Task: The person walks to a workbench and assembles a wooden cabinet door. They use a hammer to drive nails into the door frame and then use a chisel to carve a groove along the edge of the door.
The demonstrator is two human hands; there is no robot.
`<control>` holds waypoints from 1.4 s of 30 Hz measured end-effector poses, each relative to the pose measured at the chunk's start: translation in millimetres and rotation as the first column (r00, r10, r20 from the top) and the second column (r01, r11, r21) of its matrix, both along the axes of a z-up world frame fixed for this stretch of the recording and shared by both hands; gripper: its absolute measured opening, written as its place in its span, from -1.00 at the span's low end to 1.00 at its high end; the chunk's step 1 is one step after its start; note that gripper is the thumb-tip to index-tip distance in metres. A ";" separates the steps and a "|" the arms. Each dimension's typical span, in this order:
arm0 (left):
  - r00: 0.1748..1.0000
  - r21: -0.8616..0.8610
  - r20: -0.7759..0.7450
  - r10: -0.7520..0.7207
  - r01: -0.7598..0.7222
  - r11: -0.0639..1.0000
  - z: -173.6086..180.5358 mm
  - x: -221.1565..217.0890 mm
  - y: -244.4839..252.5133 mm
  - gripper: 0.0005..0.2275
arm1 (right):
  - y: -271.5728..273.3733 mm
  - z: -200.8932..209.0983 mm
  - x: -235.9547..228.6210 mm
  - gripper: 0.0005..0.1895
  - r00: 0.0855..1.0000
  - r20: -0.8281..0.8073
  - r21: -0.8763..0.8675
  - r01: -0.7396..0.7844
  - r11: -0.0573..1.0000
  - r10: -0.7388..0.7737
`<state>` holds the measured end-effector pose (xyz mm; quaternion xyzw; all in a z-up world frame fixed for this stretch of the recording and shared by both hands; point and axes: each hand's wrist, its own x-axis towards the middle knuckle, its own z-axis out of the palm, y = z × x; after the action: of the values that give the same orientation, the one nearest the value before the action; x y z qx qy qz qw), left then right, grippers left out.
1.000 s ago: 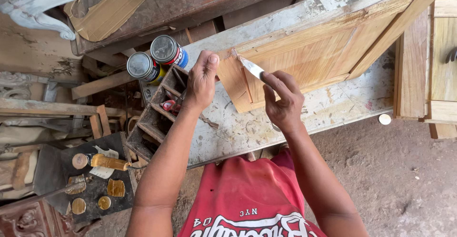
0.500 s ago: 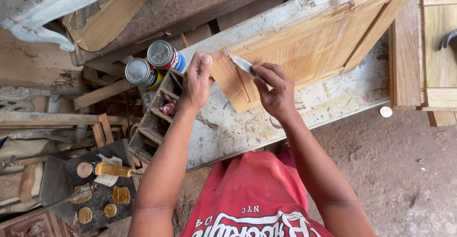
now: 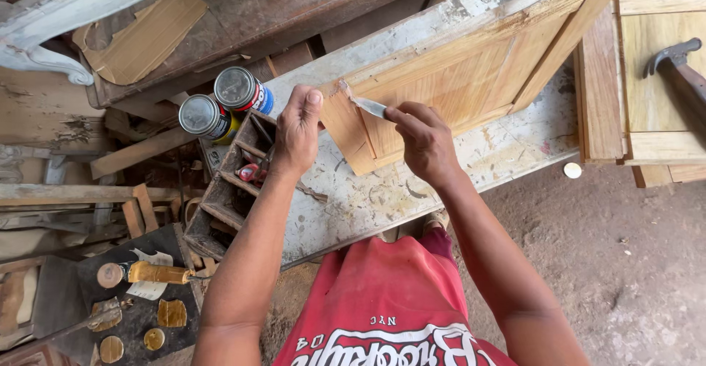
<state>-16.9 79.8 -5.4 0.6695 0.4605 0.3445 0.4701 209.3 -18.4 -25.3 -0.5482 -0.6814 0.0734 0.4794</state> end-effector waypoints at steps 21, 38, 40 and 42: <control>0.996 0.271 0.051 -0.070 0.054 0.961 8.5 4.1 20.1 -0.75 | -194.7 -49.6 92.1 -0.82 0.420 -0.574 -0.654 0.282 0.702 -0.703; 0.926 0.407 -0.199 -0.321 0.376 0.832 -47.3 -104.2 -69.1 -0.65 | -321.8 -94.5 153.0 -0.35 -0.313 -0.851 -0.454 0.037 0.890 -0.421; 0.926 0.411 -0.254 -0.281 0.366 0.835 -65.6 -116.3 -91.6 -0.62 | -331.9 -117.3 168.0 -0.26 -0.321 -0.872 -0.355 -0.107 0.929 -0.370; 0.915 0.466 -0.324 -0.239 0.374 0.801 -82.0 -117.9 -102.7 -0.60 | -342.6 -134.2 180.5 -0.22 -0.374 -0.865 -0.281 -0.191 0.940 -0.335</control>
<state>-134.8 -22.9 -87.4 0.8749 0.2902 0.2876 0.2601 389.9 -361.0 -159.5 -0.3553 0.0789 0.5685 0.7378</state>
